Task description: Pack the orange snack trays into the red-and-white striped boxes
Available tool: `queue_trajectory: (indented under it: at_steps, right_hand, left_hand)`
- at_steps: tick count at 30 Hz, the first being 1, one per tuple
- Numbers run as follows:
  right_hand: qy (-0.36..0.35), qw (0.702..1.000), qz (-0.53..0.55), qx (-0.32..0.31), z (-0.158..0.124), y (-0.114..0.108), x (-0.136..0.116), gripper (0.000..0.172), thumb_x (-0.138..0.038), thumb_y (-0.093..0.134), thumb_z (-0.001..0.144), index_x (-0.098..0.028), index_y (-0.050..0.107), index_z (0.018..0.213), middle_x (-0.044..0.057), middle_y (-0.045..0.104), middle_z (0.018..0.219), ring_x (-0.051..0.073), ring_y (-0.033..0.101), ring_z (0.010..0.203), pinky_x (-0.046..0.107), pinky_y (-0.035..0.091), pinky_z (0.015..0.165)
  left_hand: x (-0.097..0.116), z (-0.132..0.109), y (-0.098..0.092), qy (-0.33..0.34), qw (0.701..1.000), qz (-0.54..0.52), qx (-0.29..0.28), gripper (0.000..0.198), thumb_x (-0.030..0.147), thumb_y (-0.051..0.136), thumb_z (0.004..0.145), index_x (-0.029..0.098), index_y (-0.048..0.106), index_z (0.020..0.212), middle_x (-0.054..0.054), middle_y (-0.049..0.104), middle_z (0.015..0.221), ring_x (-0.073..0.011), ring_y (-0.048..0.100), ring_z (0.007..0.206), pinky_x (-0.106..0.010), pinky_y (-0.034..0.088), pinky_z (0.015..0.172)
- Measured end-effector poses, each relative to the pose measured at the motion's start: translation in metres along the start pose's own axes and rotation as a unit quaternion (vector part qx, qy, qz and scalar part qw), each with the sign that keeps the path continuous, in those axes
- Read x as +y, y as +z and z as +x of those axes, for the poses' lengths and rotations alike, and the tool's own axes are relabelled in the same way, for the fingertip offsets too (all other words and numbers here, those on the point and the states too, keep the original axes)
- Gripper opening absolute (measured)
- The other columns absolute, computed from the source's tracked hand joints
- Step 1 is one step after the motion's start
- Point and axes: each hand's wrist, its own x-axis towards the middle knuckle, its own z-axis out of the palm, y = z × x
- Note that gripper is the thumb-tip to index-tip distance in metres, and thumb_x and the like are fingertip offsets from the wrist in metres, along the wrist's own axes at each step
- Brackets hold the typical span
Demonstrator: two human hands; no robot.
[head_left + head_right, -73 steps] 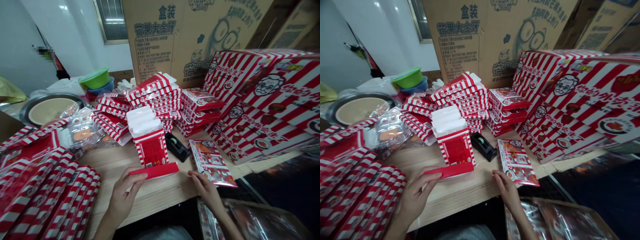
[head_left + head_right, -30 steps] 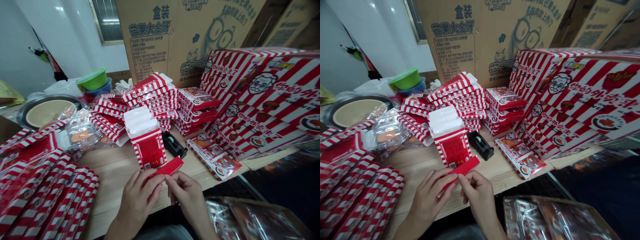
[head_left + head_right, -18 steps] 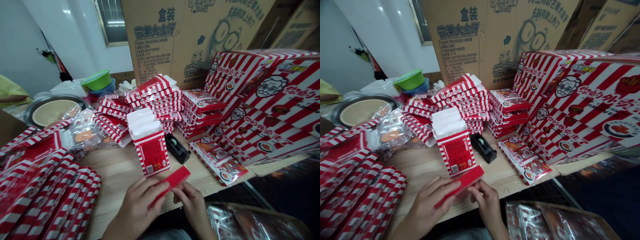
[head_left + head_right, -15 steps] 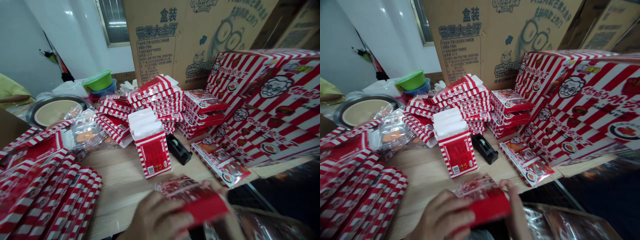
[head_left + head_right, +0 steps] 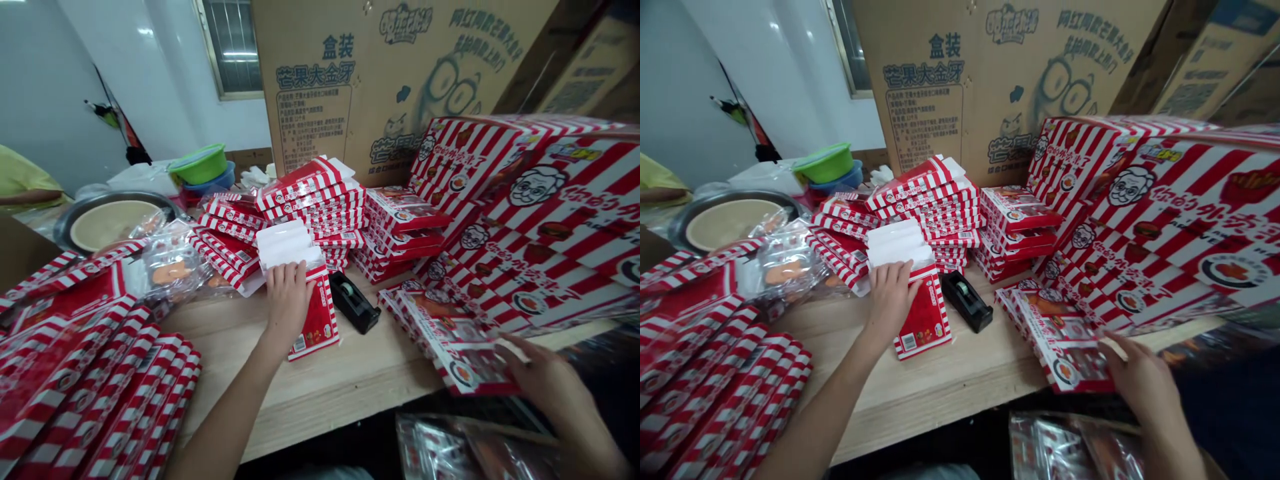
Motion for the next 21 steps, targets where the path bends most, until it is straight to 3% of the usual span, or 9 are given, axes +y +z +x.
queue_trajectory:
  at_steps: [2,4,7,9,11,13,17,19,21]
  right_hand:
    - [-0.070,0.997,-0.012,0.042,-0.005,0.018,-0.028,0.036,-0.053,0.054,0.071,-0.020,0.066,0.071,0.023,0.068,0.080,0.034,0.065,0.079,0.049,0.047,0.071]
    - [-0.133,0.987,0.080,0.026,-0.024,0.039,-0.070,0.034,-0.045,0.047,0.082,-0.018,0.065,0.089,0.020,0.067,0.094,0.030,0.063,0.091,0.046,0.047,0.082]
    - [-0.168,0.962,0.195,-0.091,-0.067,0.074,-0.132,0.030,-0.039,0.046,0.089,-0.019,0.058,0.108,0.013,0.065,0.106,0.025,0.061,0.099,0.041,0.048,0.087]
    - [-0.156,0.957,0.194,-0.145,-0.099,0.097,-0.156,0.035,-0.038,0.046,0.090,-0.017,0.054,0.116,0.015,0.062,0.110,0.026,0.059,0.102,0.041,0.048,0.087]
    - [-0.143,0.965,0.156,-0.156,-0.128,0.118,-0.160,0.039,-0.040,0.047,0.088,-0.014,0.054,0.116,0.018,0.061,0.110,0.030,0.057,0.104,0.046,0.047,0.088]
    - [-0.106,0.976,0.097,-0.164,-0.153,0.133,-0.149,0.041,-0.043,0.049,0.085,-0.013,0.057,0.113,0.019,0.062,0.105,0.035,0.058,0.097,0.050,0.048,0.082]
    - [-0.008,0.974,0.097,-0.203,-0.172,0.136,-0.120,0.046,-0.050,0.048,0.083,-0.012,0.061,0.104,0.019,0.064,0.097,0.035,0.059,0.091,0.051,0.048,0.082]
    - [0.026,0.954,0.178,-0.240,-0.168,0.126,-0.114,0.047,-0.054,0.048,0.082,-0.012,0.060,0.099,0.017,0.065,0.094,0.032,0.061,0.089,0.047,0.050,0.081]
    - [0.050,0.922,0.271,-0.273,-0.161,0.111,-0.118,0.043,-0.053,0.049,0.083,-0.015,0.057,0.101,0.014,0.065,0.094,0.027,0.064,0.085,0.039,0.054,0.076]
  left_hand:
    - [0.001,-0.005,0.001,0.008,1.000,0.005,-0.010,0.019,0.022,0.052,0.087,0.011,0.061,0.099,-0.013,0.063,0.091,-0.0267,0.052,0.086,-0.046,0.040,0.081]
    - [0.008,-0.019,-0.002,0.028,0.999,-0.004,-0.017,0.014,0.019,0.049,0.088,0.015,0.063,0.088,-0.008,0.062,0.083,-0.0232,0.051,0.080,-0.042,0.039,0.079]
    - [0.018,-0.047,-0.008,0.051,0.997,-0.052,-0.036,0.018,0.014,0.045,0.090,0.017,0.061,0.082,-0.004,0.060,0.077,-0.0191,0.050,0.074,-0.036,0.040,0.075]
    - [0.018,-0.067,-0.008,0.030,0.994,-0.092,-0.045,0.018,0.013,0.042,0.090,0.016,0.059,0.086,-0.005,0.061,0.082,-0.0187,0.052,0.077,-0.034,0.041,0.074]
    - [0.013,-0.086,-0.004,-0.017,0.991,-0.110,-0.069,0.017,0.015,0.042,0.091,0.016,0.059,0.087,-0.006,0.061,0.089,-0.0199,0.054,0.083,-0.035,0.044,0.076]
    - [0.008,-0.105,0.003,-0.098,0.980,-0.109,-0.133,0.016,0.018,0.044,0.090,0.016,0.059,0.094,-0.009,0.061,0.095,-0.0225,0.057,0.088,-0.038,0.047,0.078]
    - [0.017,-0.142,0.016,-0.279,0.889,-0.207,-0.300,0.038,0.024,0.046,0.088,0.013,0.046,0.124,-0.017,0.056,0.115,-0.0247,0.061,0.099,-0.037,0.051,0.081]
    - [0.031,-0.154,0.017,-0.294,0.867,-0.288,-0.282,0.041,0.024,0.041,0.090,0.013,0.040,0.129,-0.018,0.054,0.122,-0.0226,0.060,0.106,-0.034,0.050,0.086]
    - [0.045,-0.158,0.011,-0.258,0.893,-0.314,-0.194,0.041,0.023,0.037,0.092,0.014,0.035,0.132,-0.017,0.053,0.126,-0.0217,0.055,0.116,-0.034,0.049,0.090]
